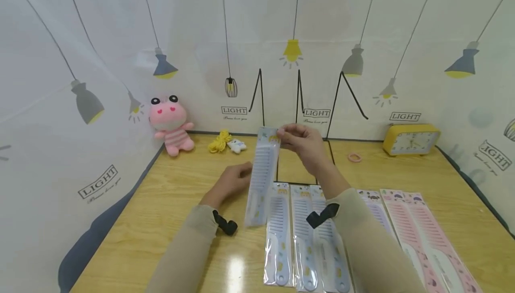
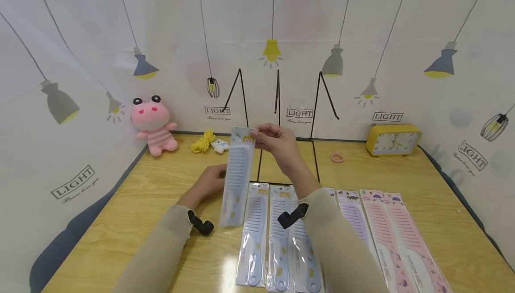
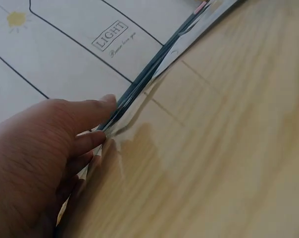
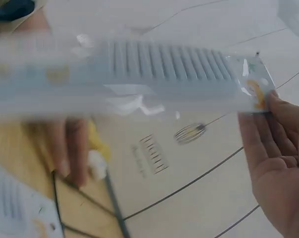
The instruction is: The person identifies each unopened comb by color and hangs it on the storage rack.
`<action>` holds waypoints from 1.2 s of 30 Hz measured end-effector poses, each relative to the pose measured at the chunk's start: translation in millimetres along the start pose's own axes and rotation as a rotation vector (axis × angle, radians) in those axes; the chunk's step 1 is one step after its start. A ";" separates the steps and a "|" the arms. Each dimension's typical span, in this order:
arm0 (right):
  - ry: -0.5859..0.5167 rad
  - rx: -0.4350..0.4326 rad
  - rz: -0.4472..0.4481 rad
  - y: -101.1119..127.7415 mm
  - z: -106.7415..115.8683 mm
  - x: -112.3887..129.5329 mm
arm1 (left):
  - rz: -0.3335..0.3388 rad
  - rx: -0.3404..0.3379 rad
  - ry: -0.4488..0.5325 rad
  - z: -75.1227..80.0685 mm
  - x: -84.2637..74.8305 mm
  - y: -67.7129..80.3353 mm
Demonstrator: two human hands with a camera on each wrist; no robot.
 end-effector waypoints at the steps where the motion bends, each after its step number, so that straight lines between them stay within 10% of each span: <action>1: -0.032 -0.025 0.043 1.0 0.0 8.6 | -0.018 -0.003 -0.032 -1.8 -3.2 -0.7; 7: -0.008 -0.222 0.317 11.1 9.0 48.2 | -0.048 -0.012 -0.122 -9.0 -12.5 -2.9; 20: 0.517 -0.407 0.901 30.8 -25.5 95.8 | -0.053 0.012 -0.107 -10.6 -14.4 -2.4; 36: 0.820 -0.278 1.047 -0.9 -77.3 99.9 | -0.026 0.037 -0.167 -11.0 -9.3 -1.3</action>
Point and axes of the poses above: each hand's wrist, its own y-axis away from the middle knuckle, its own z-axis out of the back of the hand, x = y × z, the point moved 10 cm from there along -y, towards the middle knuckle, and after that the axes turned 6 degrees about x, right-handed, at the moved point
